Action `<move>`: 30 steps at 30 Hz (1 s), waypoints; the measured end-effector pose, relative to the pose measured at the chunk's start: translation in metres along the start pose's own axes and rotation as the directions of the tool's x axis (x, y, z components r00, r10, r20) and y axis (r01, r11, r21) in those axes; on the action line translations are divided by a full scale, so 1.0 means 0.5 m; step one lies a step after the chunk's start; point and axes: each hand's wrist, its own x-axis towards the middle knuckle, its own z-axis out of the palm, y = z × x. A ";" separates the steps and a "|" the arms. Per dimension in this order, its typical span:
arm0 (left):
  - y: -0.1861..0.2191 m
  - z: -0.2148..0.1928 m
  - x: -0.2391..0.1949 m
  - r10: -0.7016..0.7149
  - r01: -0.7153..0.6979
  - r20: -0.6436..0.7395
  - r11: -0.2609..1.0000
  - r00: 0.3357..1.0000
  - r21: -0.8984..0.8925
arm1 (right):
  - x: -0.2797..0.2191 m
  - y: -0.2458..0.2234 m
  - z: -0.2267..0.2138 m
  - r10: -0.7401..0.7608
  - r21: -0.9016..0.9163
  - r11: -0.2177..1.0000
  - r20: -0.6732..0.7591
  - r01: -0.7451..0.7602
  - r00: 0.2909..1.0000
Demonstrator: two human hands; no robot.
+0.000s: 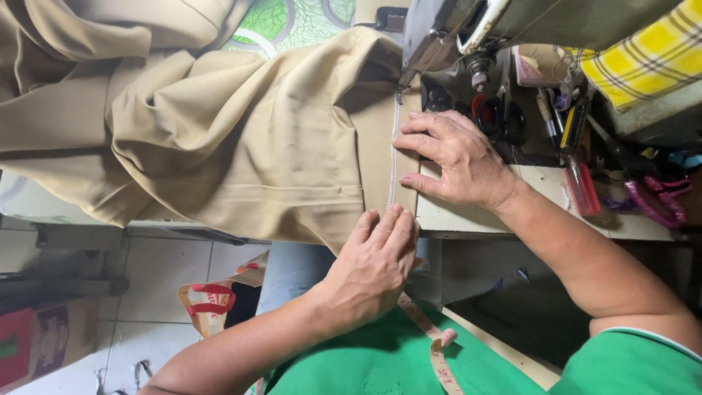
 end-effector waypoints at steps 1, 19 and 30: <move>-0.002 -0.001 0.001 0.001 -0.001 0.000 1.000 1.000 0.003 | 0.000 0.000 -0.002 -0.001 -0.001 1.000 -0.003 0.001 1.000; -0.005 0.005 0.009 -0.020 0.020 0.021 1.000 1.000 0.013 | 0.011 0.011 -0.008 0.034 -0.033 0.999 0.055 -0.032 0.998; -0.005 0.010 0.026 -0.041 0.040 0.029 0.999 0.999 0.033 | 0.014 0.034 -0.008 0.020 0.001 1.000 0.068 -0.020 0.997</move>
